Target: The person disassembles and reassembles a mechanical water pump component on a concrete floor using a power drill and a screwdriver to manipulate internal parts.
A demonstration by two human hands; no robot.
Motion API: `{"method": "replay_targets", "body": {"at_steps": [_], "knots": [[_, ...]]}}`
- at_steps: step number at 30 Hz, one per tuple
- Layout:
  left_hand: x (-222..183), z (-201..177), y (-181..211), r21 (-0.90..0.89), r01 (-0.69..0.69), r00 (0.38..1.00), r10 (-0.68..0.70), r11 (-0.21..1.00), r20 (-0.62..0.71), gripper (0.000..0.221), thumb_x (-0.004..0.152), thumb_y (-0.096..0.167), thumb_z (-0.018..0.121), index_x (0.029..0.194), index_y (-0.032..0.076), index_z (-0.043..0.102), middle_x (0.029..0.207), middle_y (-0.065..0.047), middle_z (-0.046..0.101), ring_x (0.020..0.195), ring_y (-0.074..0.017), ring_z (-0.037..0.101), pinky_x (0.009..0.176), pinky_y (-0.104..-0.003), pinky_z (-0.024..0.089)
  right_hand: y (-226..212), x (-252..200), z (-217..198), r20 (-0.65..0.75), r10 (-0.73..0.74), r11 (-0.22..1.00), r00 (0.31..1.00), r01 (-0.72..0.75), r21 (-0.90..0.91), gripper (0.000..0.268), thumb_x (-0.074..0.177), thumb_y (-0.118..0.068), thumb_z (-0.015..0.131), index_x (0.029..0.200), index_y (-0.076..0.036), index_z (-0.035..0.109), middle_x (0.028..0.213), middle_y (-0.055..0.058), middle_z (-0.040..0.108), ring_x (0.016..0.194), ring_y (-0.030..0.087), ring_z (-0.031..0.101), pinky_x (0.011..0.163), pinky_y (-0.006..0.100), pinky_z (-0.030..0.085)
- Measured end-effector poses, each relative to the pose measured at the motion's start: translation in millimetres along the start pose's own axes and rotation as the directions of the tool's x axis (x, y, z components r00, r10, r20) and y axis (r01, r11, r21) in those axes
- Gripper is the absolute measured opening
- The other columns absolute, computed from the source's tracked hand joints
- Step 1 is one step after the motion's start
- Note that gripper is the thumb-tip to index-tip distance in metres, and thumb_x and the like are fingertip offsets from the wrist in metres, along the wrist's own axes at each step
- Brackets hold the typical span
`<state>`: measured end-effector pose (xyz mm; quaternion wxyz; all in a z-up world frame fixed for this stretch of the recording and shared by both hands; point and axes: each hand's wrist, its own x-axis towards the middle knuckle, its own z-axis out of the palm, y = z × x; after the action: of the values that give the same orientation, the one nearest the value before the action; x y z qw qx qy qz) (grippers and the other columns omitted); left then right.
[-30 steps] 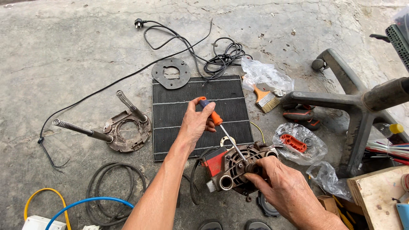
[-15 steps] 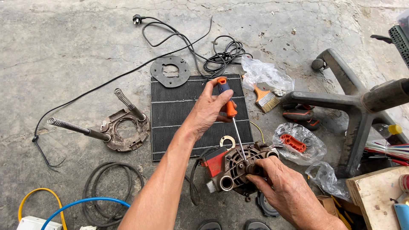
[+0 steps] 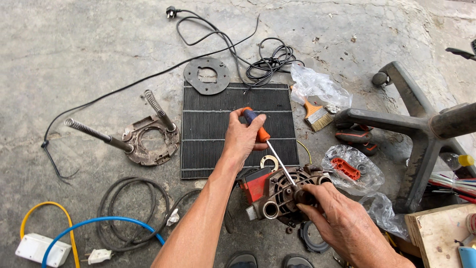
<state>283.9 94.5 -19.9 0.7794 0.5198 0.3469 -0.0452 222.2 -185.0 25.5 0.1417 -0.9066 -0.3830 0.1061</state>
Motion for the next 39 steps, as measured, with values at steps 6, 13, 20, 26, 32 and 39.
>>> {"method": "replay_targets", "body": {"at_steps": [6, 13, 20, 26, 32, 39], "knots": [[13.3, -11.4, -21.8, -0.160, -0.080, 0.994, 0.090, 0.984, 0.060, 0.064, 0.100, 0.029, 0.074, 0.155, 0.014, 0.044, 0.100, -0.016, 0.068, 0.081, -0.0249, 0.077, 0.056, -0.038, 0.070, -2.1, 2.0, 11.9, -0.076, 0.217, 0.947, 0.973, -0.229, -0.225, 0.040, 0.093, -0.061, 0.078, 0.101, -0.024, 0.065, 0.091, -0.007, 0.082, 0.089, 0.017, 0.083, 0.070, 0.044, 0.063], [22.5, -12.5, -22.8, -0.213, -0.138, 0.933, 0.199, 0.967, 0.300, 0.086, 0.102, 0.041, 0.064, 0.176, 0.016, 0.027, 0.111, -0.021, 0.076, 0.102, -0.0311, 0.078, 0.066, -0.038, 0.071, -8.2, 3.8, 13.0, -0.204, 0.218, 0.835, 0.954, -0.291, -0.468, 0.059, 0.092, -0.077, 0.072, 0.076, -0.024, 0.053, 0.069, -0.004, 0.071, 0.063, 0.029, 0.073, 0.051, 0.049, 0.050], [28.1, 3.9, -8.5, -0.123, -0.191, 0.911, 0.222, 0.974, 0.347, 0.079, 0.100, 0.040, 0.065, 0.170, 0.016, 0.038, 0.096, -0.013, 0.076, 0.084, -0.0227, 0.078, 0.061, -0.040, 0.070, -8.2, 9.5, -16.1, 0.211, 0.304, 0.945, 0.929, -0.266, -0.188, 0.069, 0.093, -0.059, 0.074, 0.153, -0.036, 0.049, 0.142, -0.011, 0.075, 0.129, 0.015, 0.076, 0.093, 0.044, 0.068], [32.9, 6.2, -3.6, -0.110, -0.243, 0.845, 0.265, 0.964, 0.465, 0.067, 0.104, 0.038, 0.060, 0.166, 0.020, 0.041, 0.103, -0.015, 0.076, 0.092, -0.0227, 0.078, 0.063, -0.040, 0.069, 11.5, -2.4, -2.0, 0.055, 0.004, 0.997, 0.998, 0.000, -0.081, 0.044, 0.100, -0.037, 0.074, 0.140, -0.024, 0.062, 0.106, -0.001, 0.074, 0.095, 0.020, 0.077, 0.086, 0.037, 0.061], [23.0, 0.0, 0.6, -0.150, -0.248, 0.853, 0.289, 0.957, 0.434, 0.080, 0.100, 0.042, 0.064, 0.171, 0.017, 0.037, 0.106, -0.017, 0.078, 0.091, -0.0271, 0.081, 0.062, -0.040, 0.070, 6.9, -0.7, 0.0, 0.035, 0.060, 0.994, 0.998, -0.056, -0.095, 0.039, 0.100, -0.043, 0.074, 0.133, -0.025, 0.066, 0.113, -0.004, 0.080, 0.099, 0.017, 0.084, 0.086, 0.037, 0.064], [-1.0, 3.6, 0.1, -0.199, -0.222, 0.954, 0.255, 0.954, 0.158, 0.069, 0.094, 0.038, 0.075, 0.156, 0.019, 0.049, 0.094, -0.011, 0.077, 0.081, -0.0181, 0.077, 0.052, -0.035, 0.068, 3.1, 0.7, 2.5, 0.042, 0.185, 0.982, 0.982, -0.184, -0.029, 0.038, 0.096, -0.044, 0.077, 0.130, -0.027, 0.068, 0.116, -0.012, 0.084, 0.100, 0.011, 0.086, 0.088, 0.033, 0.063]]}}
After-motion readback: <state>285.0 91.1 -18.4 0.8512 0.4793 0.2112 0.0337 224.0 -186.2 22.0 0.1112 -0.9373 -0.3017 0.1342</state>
